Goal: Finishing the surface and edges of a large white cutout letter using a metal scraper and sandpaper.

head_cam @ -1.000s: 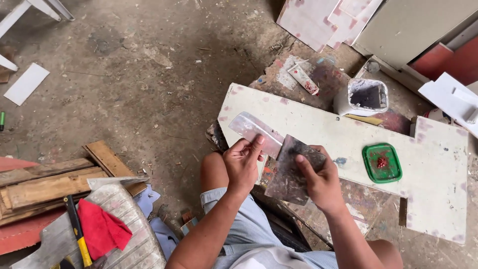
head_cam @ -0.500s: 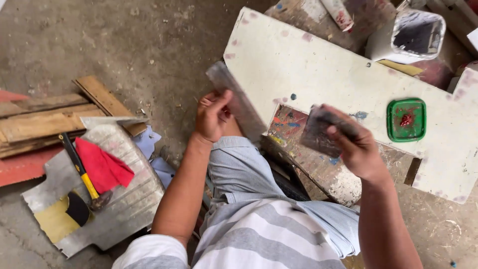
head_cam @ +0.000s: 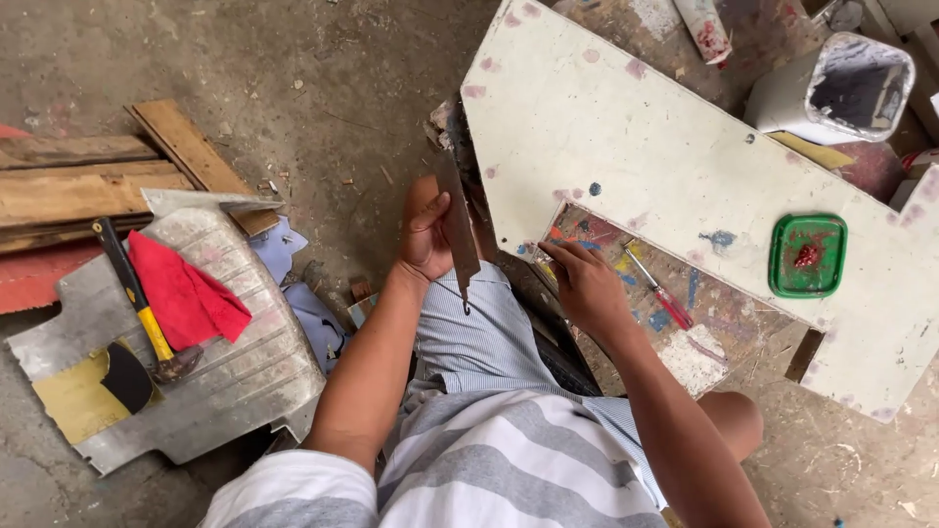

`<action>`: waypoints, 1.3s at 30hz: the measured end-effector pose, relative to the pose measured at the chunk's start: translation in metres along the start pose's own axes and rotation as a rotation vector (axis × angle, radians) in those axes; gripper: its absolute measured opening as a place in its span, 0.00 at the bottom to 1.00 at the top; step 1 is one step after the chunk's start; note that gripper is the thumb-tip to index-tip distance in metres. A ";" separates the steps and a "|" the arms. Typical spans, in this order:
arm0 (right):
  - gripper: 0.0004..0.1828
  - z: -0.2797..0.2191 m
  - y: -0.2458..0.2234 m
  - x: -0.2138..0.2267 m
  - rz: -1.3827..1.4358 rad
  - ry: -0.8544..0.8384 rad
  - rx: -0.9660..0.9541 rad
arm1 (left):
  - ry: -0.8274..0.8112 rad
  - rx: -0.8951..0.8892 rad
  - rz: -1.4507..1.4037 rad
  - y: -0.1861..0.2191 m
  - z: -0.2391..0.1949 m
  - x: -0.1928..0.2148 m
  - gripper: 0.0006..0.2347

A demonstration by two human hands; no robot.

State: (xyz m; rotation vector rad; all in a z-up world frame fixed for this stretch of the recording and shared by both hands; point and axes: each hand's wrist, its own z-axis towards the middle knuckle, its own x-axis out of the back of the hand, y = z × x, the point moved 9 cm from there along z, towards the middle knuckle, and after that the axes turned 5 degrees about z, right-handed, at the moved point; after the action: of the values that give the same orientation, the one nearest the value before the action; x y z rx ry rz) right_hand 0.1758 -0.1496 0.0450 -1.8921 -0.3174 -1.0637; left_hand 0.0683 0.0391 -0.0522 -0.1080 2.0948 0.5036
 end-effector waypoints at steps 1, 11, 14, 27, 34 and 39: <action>0.18 0.001 -0.004 -0.001 -0.001 -0.008 0.003 | 0.006 -0.003 -0.005 -0.002 0.006 0.011 0.06; 0.21 -0.003 -0.045 -0.018 -0.446 -0.125 -0.104 | -0.080 0.020 -0.011 -0.013 0.020 0.032 0.04; 0.24 -0.008 -0.050 -0.032 -0.529 -0.094 -0.046 | -0.135 0.013 -0.018 -0.003 0.009 0.006 0.04; 0.36 -0.012 -0.048 -0.040 -0.644 -0.132 0.074 | -0.294 0.054 -0.072 -0.002 0.004 -0.009 0.08; 0.32 -0.013 -0.026 -0.049 -0.659 -0.098 0.167 | -0.324 0.031 -0.071 -0.001 0.002 -0.015 0.08; 0.25 0.000 -0.043 0.001 -0.566 -0.258 0.063 | -0.295 0.040 -0.059 -0.007 0.010 0.003 0.10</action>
State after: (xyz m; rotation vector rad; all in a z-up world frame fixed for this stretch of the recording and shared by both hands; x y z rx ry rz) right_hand 0.1505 -0.1263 0.0708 -1.9309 -1.0701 -1.1457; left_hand 0.0763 0.0369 -0.0618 -0.0674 1.8064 0.4148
